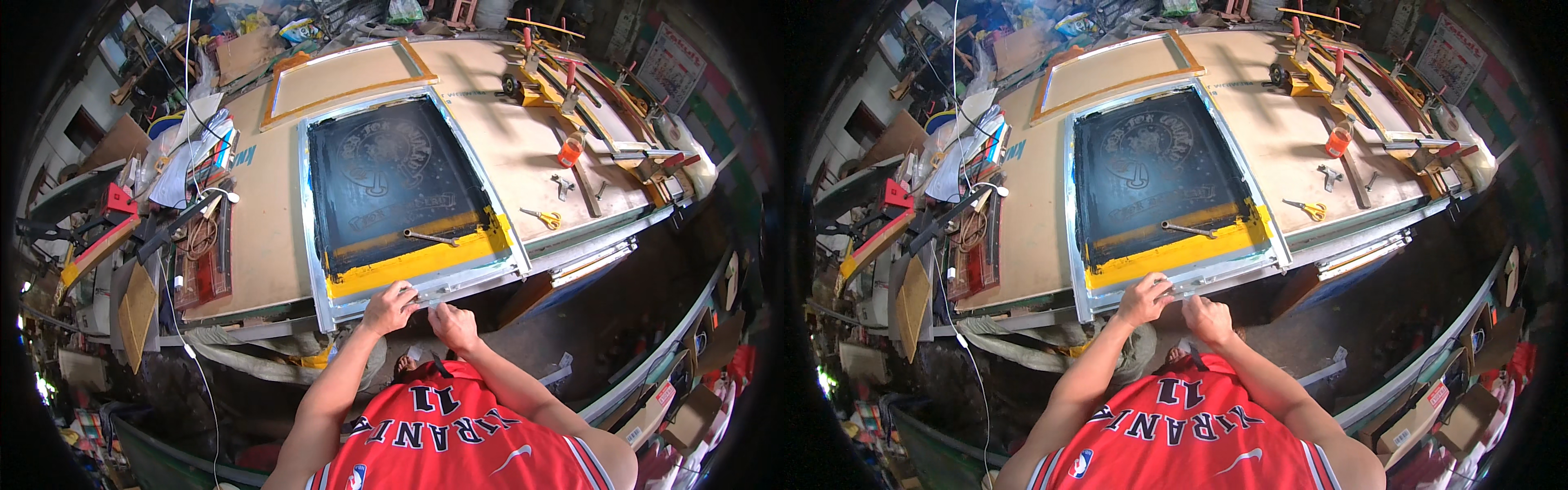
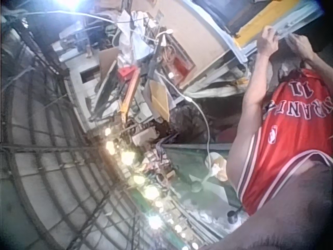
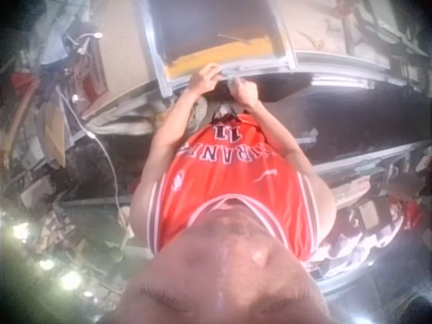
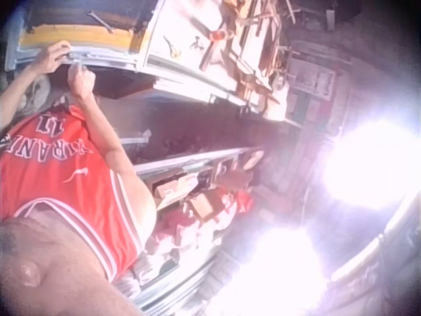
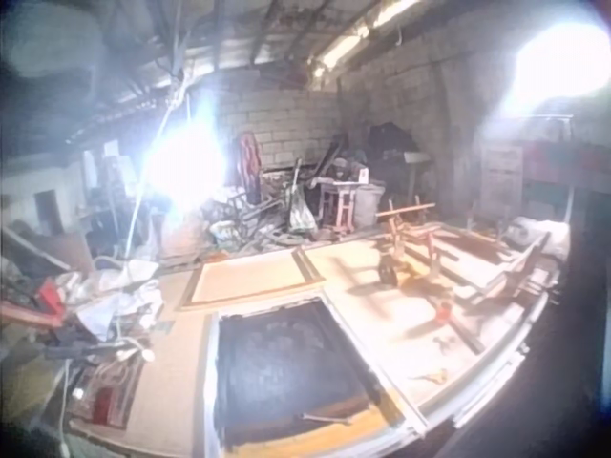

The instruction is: The person assembles a screen printing frame by attaching metal clamps to its edges. They use a wrench to tighten the clamps, flip the frame to access different sides, and secure the frame to the printing table.

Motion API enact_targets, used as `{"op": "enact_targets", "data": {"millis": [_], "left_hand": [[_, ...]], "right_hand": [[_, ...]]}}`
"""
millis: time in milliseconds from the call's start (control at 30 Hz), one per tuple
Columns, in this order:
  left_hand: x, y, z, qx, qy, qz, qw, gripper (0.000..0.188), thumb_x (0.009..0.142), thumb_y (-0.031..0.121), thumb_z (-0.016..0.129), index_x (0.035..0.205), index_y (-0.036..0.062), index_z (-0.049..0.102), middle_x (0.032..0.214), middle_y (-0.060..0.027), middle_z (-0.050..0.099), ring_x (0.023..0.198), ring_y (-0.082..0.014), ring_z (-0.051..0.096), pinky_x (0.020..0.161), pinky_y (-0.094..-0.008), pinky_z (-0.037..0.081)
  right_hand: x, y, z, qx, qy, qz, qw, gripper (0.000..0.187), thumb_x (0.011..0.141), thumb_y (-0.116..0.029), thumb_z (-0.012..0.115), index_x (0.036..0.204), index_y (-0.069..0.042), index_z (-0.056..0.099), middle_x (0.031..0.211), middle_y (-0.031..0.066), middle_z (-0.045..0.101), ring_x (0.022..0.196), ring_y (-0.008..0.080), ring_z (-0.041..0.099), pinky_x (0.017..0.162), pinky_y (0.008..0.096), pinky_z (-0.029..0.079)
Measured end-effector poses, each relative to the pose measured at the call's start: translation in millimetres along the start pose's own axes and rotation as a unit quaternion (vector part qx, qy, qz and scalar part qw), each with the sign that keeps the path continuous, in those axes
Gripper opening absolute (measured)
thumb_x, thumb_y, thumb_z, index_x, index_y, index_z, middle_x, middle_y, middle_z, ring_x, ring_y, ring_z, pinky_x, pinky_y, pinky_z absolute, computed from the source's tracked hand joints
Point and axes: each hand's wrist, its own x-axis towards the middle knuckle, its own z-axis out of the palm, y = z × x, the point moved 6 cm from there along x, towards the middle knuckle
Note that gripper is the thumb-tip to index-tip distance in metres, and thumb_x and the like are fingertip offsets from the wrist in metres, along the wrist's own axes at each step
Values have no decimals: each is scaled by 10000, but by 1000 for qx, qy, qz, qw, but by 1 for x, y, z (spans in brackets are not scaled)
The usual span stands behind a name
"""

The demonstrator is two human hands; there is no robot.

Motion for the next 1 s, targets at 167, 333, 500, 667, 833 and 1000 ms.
{"op": "enact_targets", "data": {"millis": [167,333,500,667,833,1000], "left_hand": [[0,2,1,10,6,-17,1000,320,810,278,780,1058,98,687,1076,-60,644,883,-299,691,716,-410,574],[-1,-1,1,-11,6,-48,999,317,812,290,782,1052,107,685,1065,-39,647,880,-292,692,716,-417,573],[3,4,-2,-3,17,-15,1000,296,816,271,778,1038,103,679,1060,-48,644,872,-295,691,705,-414,571],[1,3,-2,-10,17,-14,1000,248,832,231,759,1029,102,679,1062,-50,642,865,-294,691,693,-411,571],[3,5,-1,-2,6,-12,1000,176,873,227,714,1010,120,684,1060,-39,641,834,-272,691,621,-409,564],[7,7,8,47,-28,-12,998,182,882,252,705,969,97,667,1051,-37,648,831,-265,680,611,-408,546]], "right_hand": [[-2,-2,1,-30,5,14,999,249,898,-226,648,741,-74,529,621,142,646,466,323,627,415,442,504],[-4,-3,1,-30,29,22,999,270,893,-232,655,715,-81,521,609,124,635,454,309,621,406,431,499],[-6,-4,2,-37,66,32,997,279,888,-226,665,699,-90,512,585,106,610,440,301,609,390,422,483],[-5,-2,3,-35,62,12,997,294,878,-230,682,684,-95,506,571,98,595,428,298,596,383,418,474],[-3,-2,1,-5,78,26,997,323,870,-236,695,657,-93,499,570,106,594,433,307,593,393,425,465],[-1,-2,-1,30,49,56,997,333,863,-254,703,652,-83,510,586,126,615,449,325,603,415,446,471]]}}
